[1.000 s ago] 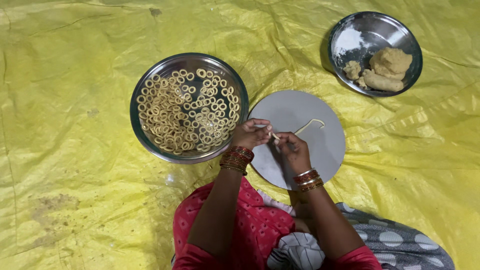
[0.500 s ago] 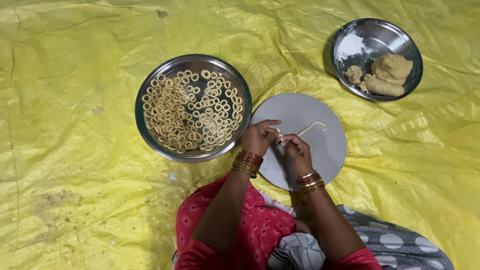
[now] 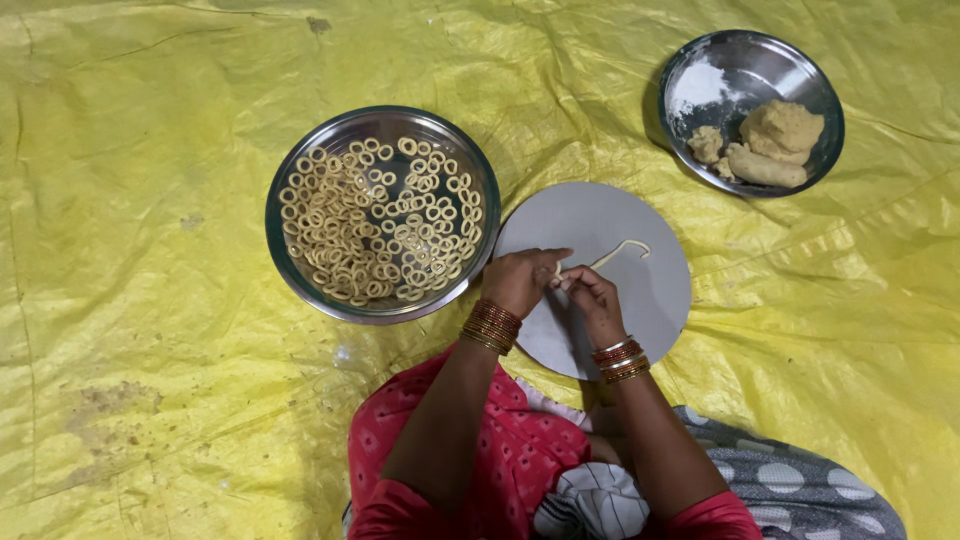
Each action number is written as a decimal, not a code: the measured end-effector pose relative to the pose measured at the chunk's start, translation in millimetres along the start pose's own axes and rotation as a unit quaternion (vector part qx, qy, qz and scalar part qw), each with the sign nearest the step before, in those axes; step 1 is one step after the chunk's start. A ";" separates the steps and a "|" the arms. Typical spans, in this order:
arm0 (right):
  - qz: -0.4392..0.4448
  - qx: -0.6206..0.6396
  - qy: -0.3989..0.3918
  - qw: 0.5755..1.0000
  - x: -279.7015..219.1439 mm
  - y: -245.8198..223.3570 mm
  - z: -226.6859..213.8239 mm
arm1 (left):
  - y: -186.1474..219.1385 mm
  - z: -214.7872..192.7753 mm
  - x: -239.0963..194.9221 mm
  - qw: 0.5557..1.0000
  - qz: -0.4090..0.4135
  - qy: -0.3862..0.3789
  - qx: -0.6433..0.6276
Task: The person sits on a yellow tarp and repeatedly rolls small pieces of dough into thin ropes on a round board, then joins the ends to form rings. The finished rings are placed into a metal tray beside the work area.
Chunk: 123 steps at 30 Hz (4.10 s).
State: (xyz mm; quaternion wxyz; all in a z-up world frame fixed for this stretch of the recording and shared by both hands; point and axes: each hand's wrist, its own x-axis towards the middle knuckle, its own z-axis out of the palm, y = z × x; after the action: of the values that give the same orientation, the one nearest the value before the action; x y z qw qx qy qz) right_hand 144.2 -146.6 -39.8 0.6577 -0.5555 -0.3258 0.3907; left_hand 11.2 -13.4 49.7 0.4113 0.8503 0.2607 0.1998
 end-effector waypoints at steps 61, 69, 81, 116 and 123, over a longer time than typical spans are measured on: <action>-0.013 0.176 0.045 0.983 -2.8 -1.8 3.3 | -67.6 21.4 13.3 0.845 -0.199 -0.160 -0.471; 0.018 0.135 0.085 0.987 -1.9 -2.9 2.9 | -57.4 16.0 14.5 0.856 -0.261 -0.134 -0.425; 0.067 -0.048 0.143 0.986 32.1 11.3 5.4 | -50.4 23.6 16.6 0.967 -0.186 0.122 -0.126; -0.077 -0.703 -0.153 0.691 -28.8 -22.6 -12.1 | -45.6 46.4 6.8 0.927 -0.153 -0.173 0.296; 0.059 -0.723 -0.176 0.665 19.7 -55.0 34.8 | -36.8 -0.3 8.6 0.950 -0.222 -0.015 0.218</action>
State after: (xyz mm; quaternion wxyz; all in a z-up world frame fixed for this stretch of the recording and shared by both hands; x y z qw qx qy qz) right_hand 132.0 -117.1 20.3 -0.0446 -0.7957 -0.5824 0.1604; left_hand 7.5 11.4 21.3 0.2541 0.8427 0.4737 0.0289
